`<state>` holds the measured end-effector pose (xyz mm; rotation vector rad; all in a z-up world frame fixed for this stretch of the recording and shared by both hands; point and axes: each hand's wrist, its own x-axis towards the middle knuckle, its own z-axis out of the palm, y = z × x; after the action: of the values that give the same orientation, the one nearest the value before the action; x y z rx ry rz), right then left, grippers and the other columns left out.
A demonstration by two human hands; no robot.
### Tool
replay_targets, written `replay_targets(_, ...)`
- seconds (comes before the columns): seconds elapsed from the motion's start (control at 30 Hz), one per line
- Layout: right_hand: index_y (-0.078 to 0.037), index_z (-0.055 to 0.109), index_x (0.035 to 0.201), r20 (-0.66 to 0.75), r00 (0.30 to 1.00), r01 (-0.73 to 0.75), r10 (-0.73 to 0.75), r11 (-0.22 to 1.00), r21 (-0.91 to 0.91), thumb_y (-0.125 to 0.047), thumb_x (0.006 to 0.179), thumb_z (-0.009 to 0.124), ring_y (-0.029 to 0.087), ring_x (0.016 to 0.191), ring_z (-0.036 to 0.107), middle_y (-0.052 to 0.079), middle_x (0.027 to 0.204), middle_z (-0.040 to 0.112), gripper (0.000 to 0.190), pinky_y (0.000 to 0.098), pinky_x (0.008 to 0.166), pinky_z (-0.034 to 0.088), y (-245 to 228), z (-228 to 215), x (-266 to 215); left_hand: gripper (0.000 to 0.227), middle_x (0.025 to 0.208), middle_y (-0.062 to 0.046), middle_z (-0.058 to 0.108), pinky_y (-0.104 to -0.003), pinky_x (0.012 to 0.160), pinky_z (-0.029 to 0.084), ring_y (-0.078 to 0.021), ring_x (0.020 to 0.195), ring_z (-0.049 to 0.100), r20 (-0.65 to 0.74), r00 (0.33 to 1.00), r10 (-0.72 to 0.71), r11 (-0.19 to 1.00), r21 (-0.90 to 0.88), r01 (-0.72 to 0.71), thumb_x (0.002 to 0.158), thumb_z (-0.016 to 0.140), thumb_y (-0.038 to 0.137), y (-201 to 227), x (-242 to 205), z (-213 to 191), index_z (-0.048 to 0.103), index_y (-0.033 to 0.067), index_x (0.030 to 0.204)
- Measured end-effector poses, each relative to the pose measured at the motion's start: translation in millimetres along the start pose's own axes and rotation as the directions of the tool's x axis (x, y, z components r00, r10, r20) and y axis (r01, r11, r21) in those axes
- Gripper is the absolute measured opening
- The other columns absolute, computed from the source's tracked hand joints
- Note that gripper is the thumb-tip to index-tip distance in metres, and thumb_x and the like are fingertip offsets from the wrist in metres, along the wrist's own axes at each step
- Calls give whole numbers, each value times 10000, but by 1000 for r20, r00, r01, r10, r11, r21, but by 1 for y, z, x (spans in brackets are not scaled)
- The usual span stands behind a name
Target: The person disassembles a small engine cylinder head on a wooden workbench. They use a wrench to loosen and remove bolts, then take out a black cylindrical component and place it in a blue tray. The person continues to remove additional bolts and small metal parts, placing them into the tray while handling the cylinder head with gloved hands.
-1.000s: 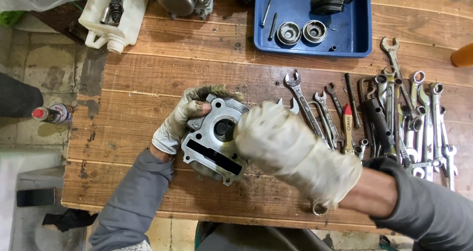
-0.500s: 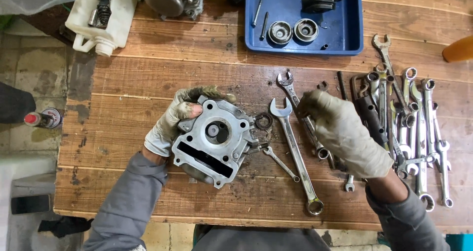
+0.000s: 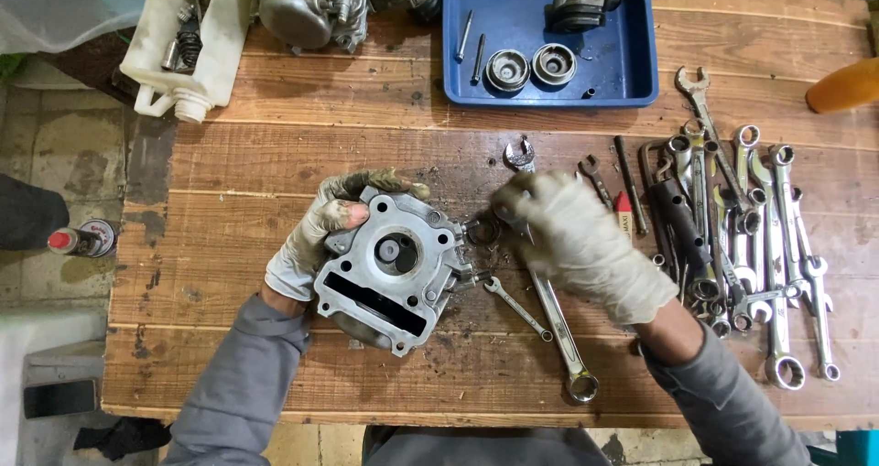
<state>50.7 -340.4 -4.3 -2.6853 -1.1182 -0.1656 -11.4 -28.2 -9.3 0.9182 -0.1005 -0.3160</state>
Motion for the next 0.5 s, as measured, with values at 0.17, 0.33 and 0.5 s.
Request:
replay_targets(0.17, -107, 613, 1302, 367, 929, 10, -45, 995, 99, -210, 805, 825, 421, 1107, 616, 208, 1172, 635, 551, 539, 898, 572, -36, -18, 23, 554, 1296, -430, 611, -620, 891, 588, -552, 1176, 657, -2, 1000, 5, 995, -103, -5, 830, 718, 43, -5, 1, -2, 585, -162, 1327)
replay_targets(0.33, -187, 584, 1263, 331, 942, 26, -61, 994, 108, -367, 822, 807, 362, 1033, 621, 128, 1139, 565, 526, 479, 820, 618, -20, 5, 28, 514, 1225, -318, 712, -516, 864, 616, -427, 1128, 717, -65, 998, -17, 1000, -19, 16, 798, 777, 103, 11, 0, 16, 674, -85, 1265)
replay_targets(0.5, -118, 562, 1219, 282, 952, -279, 119, 721, 635, -241, 890, 691, 290, 1019, 593, 117, 1077, 566, 374, 399, 820, 608, 24, 5, 66, 421, 1166, -201, 776, -420, 870, 620, -270, 1109, 720, -91, 996, 1, 983, 185, 16, 773, 838, 118, 20, -1, 23, 756, -1, 1168)
